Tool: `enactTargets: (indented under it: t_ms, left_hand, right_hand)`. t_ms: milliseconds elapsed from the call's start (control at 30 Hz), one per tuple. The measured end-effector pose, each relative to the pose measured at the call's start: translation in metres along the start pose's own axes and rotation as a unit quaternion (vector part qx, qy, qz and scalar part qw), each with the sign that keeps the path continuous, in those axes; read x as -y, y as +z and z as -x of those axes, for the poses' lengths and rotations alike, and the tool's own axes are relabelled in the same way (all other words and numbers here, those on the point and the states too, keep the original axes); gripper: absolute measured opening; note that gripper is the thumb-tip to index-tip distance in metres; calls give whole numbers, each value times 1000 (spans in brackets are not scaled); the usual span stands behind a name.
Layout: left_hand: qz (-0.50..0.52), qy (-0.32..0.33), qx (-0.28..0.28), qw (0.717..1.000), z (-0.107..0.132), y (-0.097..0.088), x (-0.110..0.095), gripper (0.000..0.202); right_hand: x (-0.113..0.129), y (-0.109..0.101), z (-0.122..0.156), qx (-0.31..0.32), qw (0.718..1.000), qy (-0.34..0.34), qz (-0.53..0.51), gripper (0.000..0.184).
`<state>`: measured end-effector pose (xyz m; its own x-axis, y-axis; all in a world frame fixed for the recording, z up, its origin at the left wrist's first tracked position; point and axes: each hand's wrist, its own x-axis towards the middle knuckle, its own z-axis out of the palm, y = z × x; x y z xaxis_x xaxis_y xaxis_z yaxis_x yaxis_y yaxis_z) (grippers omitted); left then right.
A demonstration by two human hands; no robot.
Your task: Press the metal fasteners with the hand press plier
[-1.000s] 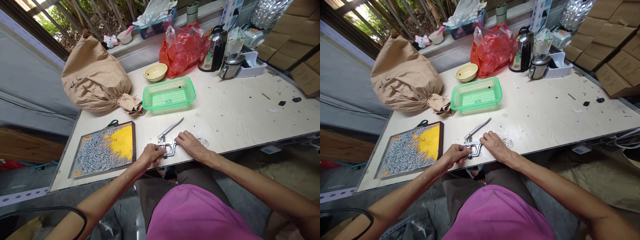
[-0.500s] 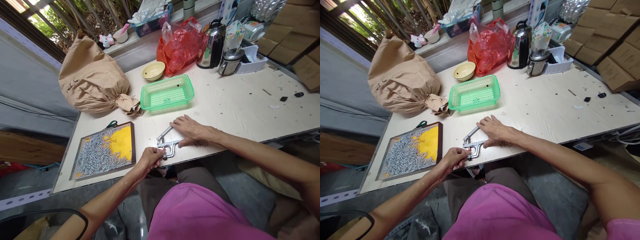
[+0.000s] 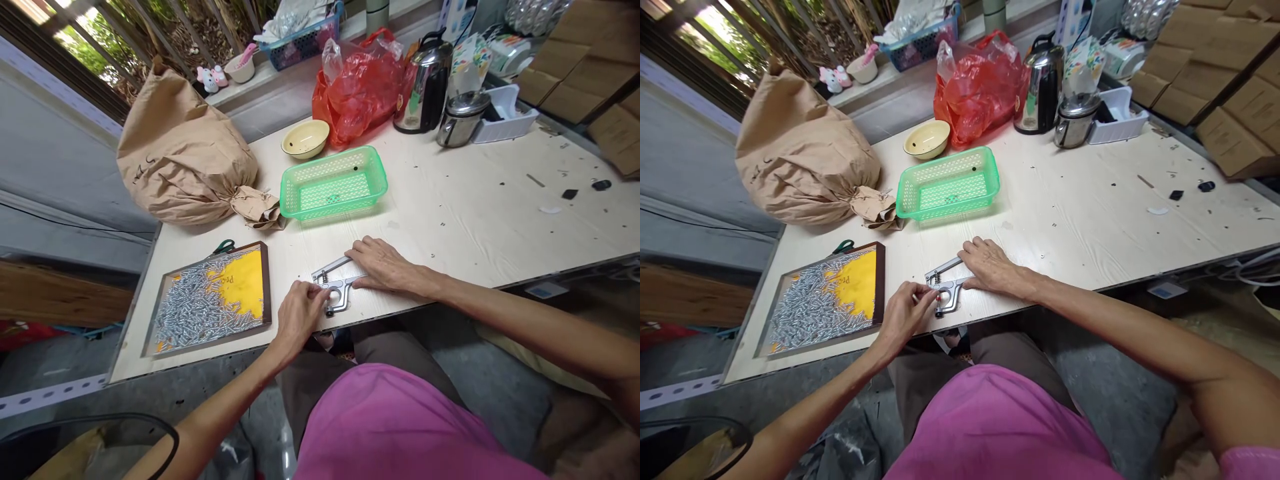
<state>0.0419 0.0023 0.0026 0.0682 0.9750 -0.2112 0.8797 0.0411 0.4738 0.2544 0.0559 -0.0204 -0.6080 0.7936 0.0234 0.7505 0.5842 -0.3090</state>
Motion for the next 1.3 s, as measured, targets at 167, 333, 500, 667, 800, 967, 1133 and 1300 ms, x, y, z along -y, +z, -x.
enactTargets:
  t_ms: [167, 333, 500, 667, 800, 967, 1133, 1300]
  left_hand:
    - [-175, 223, 25, 959, -26, 8, -22, 51]
    - [-222, 252, 89, 938, -49, 7, -33, 48]
    - [-217, 247, 95, 939, -53, 7, -35, 24]
    - [-202, 244, 89, 944, -57, 11, -34, 17]
    - [-216, 241, 87, 942, -57, 9, -36, 16]
    - [-176, 248, 8, 953, -35, 23, -26, 31]
    - [-109, 313, -37, 943, -3, 63, -23, 32]
    - [-63, 284, -45, 956, 10, 81, -29, 28]
  right_hand:
    - [6, -7, 4, 24, 999, 13, -16, 56]
    - [4, -15, 5, 35, 999, 27, -27, 40]
    - [4, -7, 1, 46, 998, 35, 15, 26]
    - [5, 4, 2, 52, 998, 38, 14, 16]
    - [2, 2, 2, 37, 998, 41, 24, 20]
    - [-20, -5, 0, 18, 999, -36, -8, 41]
    - [-33, 4, -10, -20, 999, -20, -24, 25]
    - [-38, 5, -27, -48, 999, 5, 25, 18]
